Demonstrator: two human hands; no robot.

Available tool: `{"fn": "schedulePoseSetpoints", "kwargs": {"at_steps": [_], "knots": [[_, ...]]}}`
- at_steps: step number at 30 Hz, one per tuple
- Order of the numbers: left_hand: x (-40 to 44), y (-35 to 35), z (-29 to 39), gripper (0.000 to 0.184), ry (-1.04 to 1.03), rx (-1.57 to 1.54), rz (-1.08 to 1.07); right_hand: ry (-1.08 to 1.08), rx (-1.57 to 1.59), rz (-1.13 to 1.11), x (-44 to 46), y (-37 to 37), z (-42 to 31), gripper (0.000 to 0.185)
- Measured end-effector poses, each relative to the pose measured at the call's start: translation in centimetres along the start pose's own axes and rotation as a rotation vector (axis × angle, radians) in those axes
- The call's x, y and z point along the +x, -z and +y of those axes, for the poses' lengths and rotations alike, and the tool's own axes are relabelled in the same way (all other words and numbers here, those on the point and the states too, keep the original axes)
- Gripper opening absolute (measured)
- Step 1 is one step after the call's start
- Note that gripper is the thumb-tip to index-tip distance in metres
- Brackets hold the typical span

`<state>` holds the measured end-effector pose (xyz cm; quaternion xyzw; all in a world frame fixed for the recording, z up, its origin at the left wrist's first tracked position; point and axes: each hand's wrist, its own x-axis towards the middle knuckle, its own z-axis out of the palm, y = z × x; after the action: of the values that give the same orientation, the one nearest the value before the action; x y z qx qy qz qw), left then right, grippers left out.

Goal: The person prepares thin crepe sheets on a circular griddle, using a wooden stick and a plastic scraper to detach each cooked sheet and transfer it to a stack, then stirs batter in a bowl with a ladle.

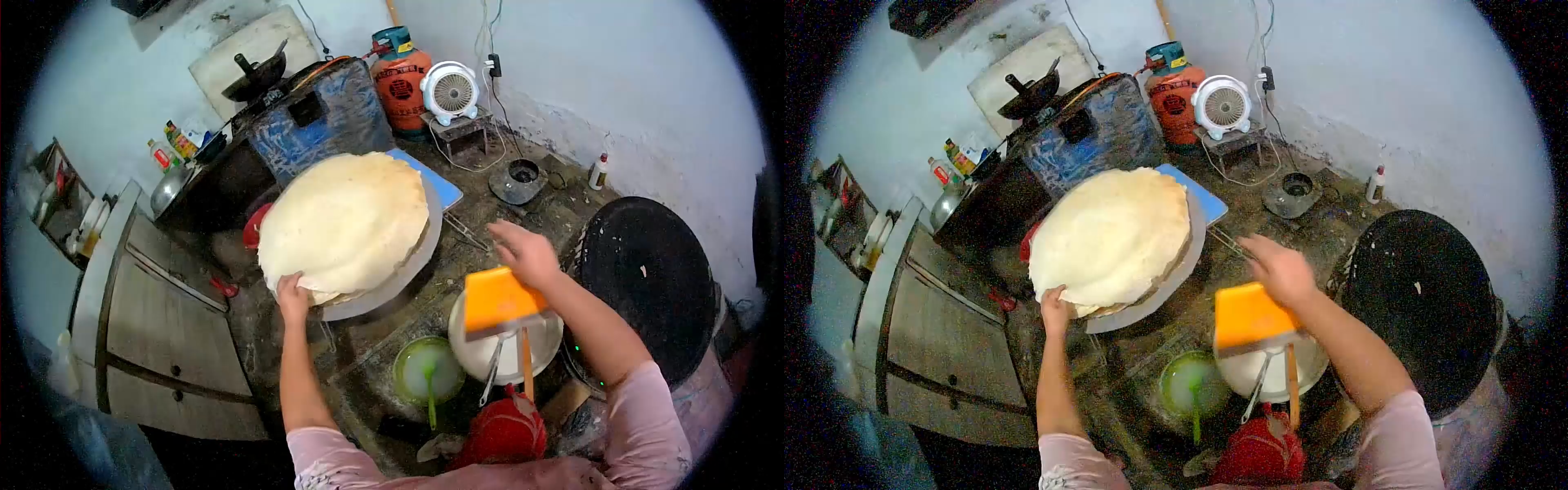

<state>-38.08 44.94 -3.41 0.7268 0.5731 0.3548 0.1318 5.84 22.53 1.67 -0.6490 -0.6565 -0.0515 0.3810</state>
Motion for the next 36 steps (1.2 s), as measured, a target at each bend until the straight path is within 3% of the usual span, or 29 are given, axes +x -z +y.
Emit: {"fn": "schedulePoseSetpoints", "kwargs": {"at_steps": [3, 5, 7, 8, 10, 12, 14, 15, 17, 19, 21, 25, 27, 30, 33, 36], "knots": [[1.4, -0.4, -2.2, 0.031, -0.138, 0.129, 0.052, -0.254, 0.091, -0.071, -4.4, 3.7, 1.7, 0.038], [1.9, 0.4, -2.3, 0.030, -0.194, 0.349, 0.079, -0.593, 0.073, -0.169, -6.0, 7.1, 0.7, 0.032], [2.9, 1.4, -3.5, 0.027, -0.184, 0.589, -0.015, -0.563, 0.100, -0.044, -10.2, 7.6, 3.9, 0.031], [4.7, 1.9, -4.0, 0.031, -0.175, 1.097, -0.332, -0.611, 0.127, -0.007, -11.8, 8.1, 4.7, 0.030], [4.0, 3.0, 0.1, 0.039, 0.143, 1.124, -0.344, -0.716, 0.198, 0.048, -14.7, 9.1, 5.5, 0.026], [4.3, 2.1, -0.4, 0.041, 0.209, 0.886, -0.122, -0.759, 0.284, 0.145, -17.9, 9.2, 7.0, 0.021], [3.9, 1.0, 2.1, 0.045, 0.096, 0.669, -0.127, -0.881, 0.326, 0.161, -20.4, 9.3, 7.5, 0.018], [5.3, -1.7, -2.6, 0.049, -0.109, 0.393, -0.194, -1.004, 0.365, 0.184, -21.3, 9.1, 7.3, 0.015], [3.6, -4.0, 1.6, 0.059, 0.051, 0.405, -0.347, -1.248, 0.808, 0.325, -22.6, 8.2, 6.0, 0.013], [2.0, -3.4, 6.8, 0.061, 0.134, 0.513, -0.563, -1.482, 0.938, 0.311, -23.0, 7.7, 4.0, 0.021], [2.2, -4.1, 6.8, 0.061, 0.126, 0.577, -0.564, -1.530, 0.952, 0.177, -23.2, 7.4, 2.7, 0.029], [2.9, -3.9, 7.2, 0.059, 0.122, 0.598, -0.562, -1.554, 0.991, 0.167, -25.3, 6.4, 2.8, 0.027], [2.9, -3.1, 10.7, 0.056, 0.079, 0.768, -0.582, -1.537, 0.986, 0.191, -27.0, 6.0, 3.6, 0.027], [1.7, -5.8, 11.2, 0.055, -0.196, 0.035, -0.354, -1.586, 0.968, 0.235, -26.6, 6.3, 2.1, 0.027], [1.4, -8.8, 12.3, 0.071, -0.460, 0.387, -0.133, -1.608, 0.988, 0.216, -26.4, 6.2, 1.6, 0.027], [2.6, -10.2, 12.9, 0.072, -0.531, 0.423, -0.184, -1.572, 0.996, 0.151, -26.9, 5.8, 1.9, 0.026]]}}
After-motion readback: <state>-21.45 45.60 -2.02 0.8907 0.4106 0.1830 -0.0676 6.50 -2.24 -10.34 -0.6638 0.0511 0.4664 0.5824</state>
